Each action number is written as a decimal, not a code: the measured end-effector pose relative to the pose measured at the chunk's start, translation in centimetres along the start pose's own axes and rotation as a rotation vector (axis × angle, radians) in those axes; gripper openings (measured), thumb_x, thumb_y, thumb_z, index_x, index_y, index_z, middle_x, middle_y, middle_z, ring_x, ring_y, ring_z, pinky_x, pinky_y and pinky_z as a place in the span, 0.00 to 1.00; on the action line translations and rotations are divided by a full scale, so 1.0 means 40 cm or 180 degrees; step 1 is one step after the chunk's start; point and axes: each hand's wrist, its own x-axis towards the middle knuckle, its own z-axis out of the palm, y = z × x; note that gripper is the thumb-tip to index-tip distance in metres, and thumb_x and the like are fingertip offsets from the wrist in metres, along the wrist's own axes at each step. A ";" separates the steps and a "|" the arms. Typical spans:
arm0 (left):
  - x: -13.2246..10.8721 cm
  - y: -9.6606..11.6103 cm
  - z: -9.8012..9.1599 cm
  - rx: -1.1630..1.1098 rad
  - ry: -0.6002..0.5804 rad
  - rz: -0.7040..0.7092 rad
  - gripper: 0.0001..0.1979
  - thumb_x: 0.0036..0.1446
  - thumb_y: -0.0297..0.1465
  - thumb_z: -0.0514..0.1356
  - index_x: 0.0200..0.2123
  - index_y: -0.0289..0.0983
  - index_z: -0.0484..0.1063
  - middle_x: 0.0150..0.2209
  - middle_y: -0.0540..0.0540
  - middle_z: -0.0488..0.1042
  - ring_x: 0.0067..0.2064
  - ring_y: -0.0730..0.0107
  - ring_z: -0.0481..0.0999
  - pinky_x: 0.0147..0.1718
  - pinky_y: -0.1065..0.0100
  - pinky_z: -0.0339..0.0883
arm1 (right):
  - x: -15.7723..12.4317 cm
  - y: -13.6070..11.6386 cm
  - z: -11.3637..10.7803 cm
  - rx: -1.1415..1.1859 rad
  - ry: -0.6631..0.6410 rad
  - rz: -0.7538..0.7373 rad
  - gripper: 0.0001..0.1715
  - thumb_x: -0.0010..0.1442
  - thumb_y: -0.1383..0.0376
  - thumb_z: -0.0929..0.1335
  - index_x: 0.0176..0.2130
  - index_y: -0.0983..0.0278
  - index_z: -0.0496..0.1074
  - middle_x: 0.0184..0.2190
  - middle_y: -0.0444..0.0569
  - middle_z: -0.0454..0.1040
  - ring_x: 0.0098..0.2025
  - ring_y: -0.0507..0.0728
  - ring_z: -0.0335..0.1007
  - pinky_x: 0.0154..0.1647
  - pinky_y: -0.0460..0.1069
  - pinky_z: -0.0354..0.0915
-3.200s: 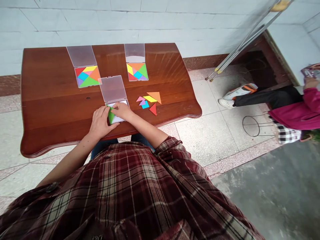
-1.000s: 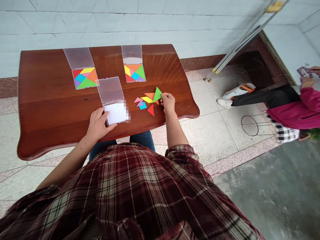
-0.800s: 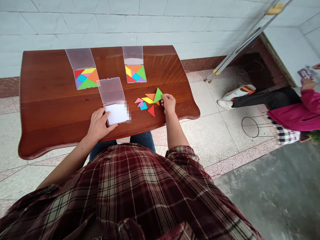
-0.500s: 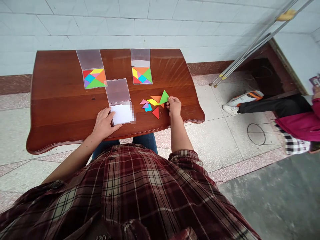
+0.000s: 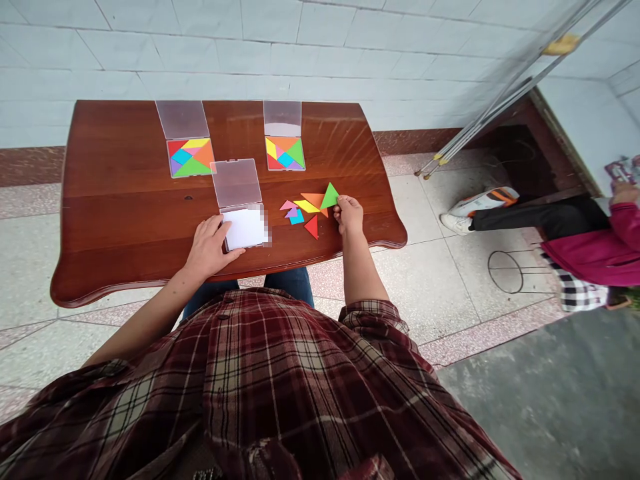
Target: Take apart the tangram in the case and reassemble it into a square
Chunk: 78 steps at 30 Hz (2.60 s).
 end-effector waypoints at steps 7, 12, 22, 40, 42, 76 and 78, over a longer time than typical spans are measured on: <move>0.001 -0.002 -0.001 0.0025 0.0037 0.0029 0.31 0.57 0.45 0.64 0.58 0.34 0.66 0.64 0.30 0.63 0.66 0.38 0.61 0.67 0.41 0.52 | -0.003 -0.002 0.002 -0.0007 0.0041 0.0001 0.10 0.64 0.73 0.65 0.30 0.64 0.64 0.18 0.32 0.61 0.17 0.41 0.55 0.16 0.35 0.50; 0.003 -0.006 0.000 -0.0033 0.0085 0.0033 0.31 0.56 0.45 0.64 0.58 0.37 0.66 0.64 0.32 0.64 0.66 0.38 0.61 0.67 0.40 0.52 | -0.004 -0.005 0.008 -0.0037 0.0069 0.0010 0.11 0.62 0.73 0.66 0.29 0.64 0.64 0.18 0.32 0.61 0.17 0.41 0.55 0.16 0.36 0.49; 0.002 -0.006 0.000 0.0030 0.0017 0.0016 0.31 0.57 0.45 0.63 0.59 0.35 0.65 0.64 0.31 0.63 0.66 0.38 0.61 0.67 0.41 0.52 | -0.019 -0.031 0.020 -0.0369 0.0005 -0.0101 0.08 0.61 0.71 0.65 0.31 0.62 0.64 0.19 0.34 0.60 0.19 0.43 0.54 0.17 0.38 0.48; 0.006 -0.009 0.011 -0.0125 0.0035 0.0011 0.31 0.56 0.47 0.63 0.57 0.35 0.68 0.66 0.31 0.61 0.68 0.38 0.58 0.68 0.40 0.49 | -0.309 -0.085 0.321 -0.5078 -0.2724 -0.2435 0.15 0.62 0.71 0.61 0.42 0.66 0.75 0.43 0.55 0.78 0.42 0.59 0.71 0.40 0.51 0.60; 0.006 -0.009 0.012 -0.0137 0.0028 0.0025 0.31 0.56 0.47 0.64 0.57 0.35 0.67 0.67 0.31 0.61 0.68 0.38 0.58 0.67 0.40 0.49 | -0.323 -0.083 0.341 -0.5511 -0.2828 -0.2437 0.18 0.65 0.70 0.60 0.47 0.67 0.75 0.47 0.59 0.78 0.44 0.62 0.72 0.40 0.52 0.61; 0.007 -0.007 0.000 -0.0128 -0.0029 0.0019 0.30 0.56 0.47 0.63 0.57 0.36 0.67 0.67 0.31 0.60 0.68 0.38 0.58 0.67 0.41 0.50 | -0.241 -0.091 0.258 -0.4870 -0.2513 -0.1890 0.21 0.64 0.70 0.65 0.56 0.68 0.72 0.45 0.54 0.79 0.45 0.60 0.73 0.48 0.52 0.63; 0.007 -0.008 -0.001 -0.0157 -0.0032 0.0011 0.30 0.56 0.47 0.63 0.57 0.36 0.67 0.67 0.31 0.60 0.68 0.38 0.58 0.67 0.40 0.49 | -0.250 -0.082 0.247 -0.4875 -0.2429 -0.1955 0.21 0.64 0.70 0.65 0.56 0.69 0.72 0.48 0.56 0.78 0.49 0.61 0.73 0.49 0.52 0.63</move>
